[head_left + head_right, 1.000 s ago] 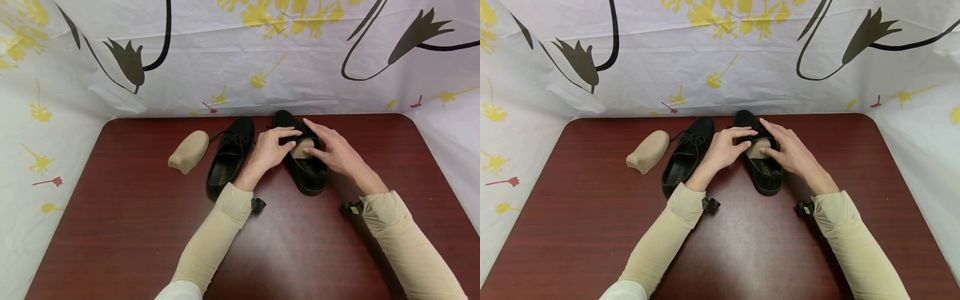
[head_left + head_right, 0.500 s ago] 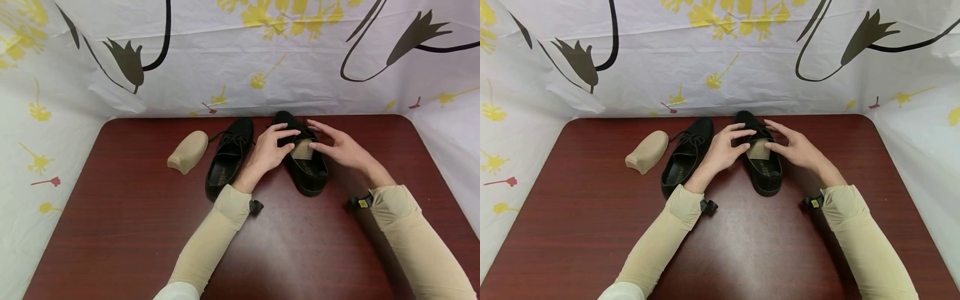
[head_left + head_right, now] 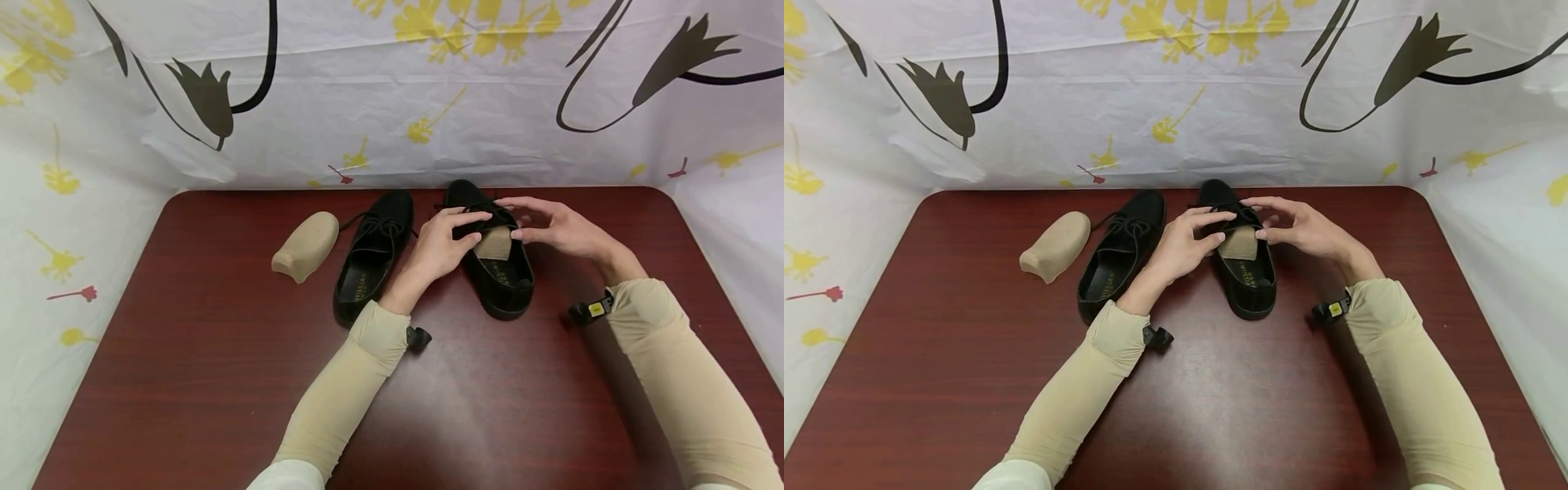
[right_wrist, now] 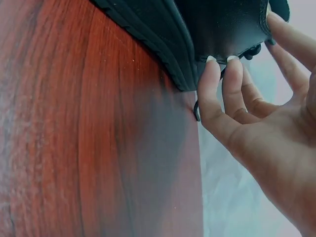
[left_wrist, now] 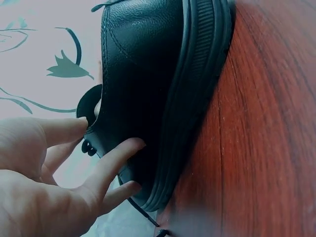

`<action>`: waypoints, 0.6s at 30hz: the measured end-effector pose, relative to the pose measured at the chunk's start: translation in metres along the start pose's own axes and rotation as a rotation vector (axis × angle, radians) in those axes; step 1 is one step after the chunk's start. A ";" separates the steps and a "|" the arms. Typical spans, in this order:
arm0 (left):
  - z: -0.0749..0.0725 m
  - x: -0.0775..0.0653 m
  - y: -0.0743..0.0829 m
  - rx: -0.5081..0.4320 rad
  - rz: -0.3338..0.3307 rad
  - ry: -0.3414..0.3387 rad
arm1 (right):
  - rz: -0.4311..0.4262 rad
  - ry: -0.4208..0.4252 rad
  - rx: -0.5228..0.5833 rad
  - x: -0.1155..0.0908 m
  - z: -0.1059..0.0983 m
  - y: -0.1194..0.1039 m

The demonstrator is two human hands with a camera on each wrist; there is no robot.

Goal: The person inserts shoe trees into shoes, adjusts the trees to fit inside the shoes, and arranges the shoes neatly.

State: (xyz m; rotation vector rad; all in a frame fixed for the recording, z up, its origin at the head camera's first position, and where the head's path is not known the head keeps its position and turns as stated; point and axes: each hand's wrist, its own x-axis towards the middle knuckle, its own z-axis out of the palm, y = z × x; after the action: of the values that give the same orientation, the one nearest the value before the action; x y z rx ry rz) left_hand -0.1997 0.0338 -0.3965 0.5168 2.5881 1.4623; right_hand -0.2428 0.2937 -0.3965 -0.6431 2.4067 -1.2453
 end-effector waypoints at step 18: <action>0.010 0.001 0.005 -0.115 0.030 0.066 | -0.032 0.009 0.142 -0.004 -0.006 0.008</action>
State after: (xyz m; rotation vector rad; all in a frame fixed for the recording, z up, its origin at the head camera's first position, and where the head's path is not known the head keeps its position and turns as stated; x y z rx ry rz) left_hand -0.1964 0.0449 -0.3977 0.5035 2.5363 1.6526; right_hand -0.2440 0.3036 -0.3993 -0.6363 2.2984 -1.4198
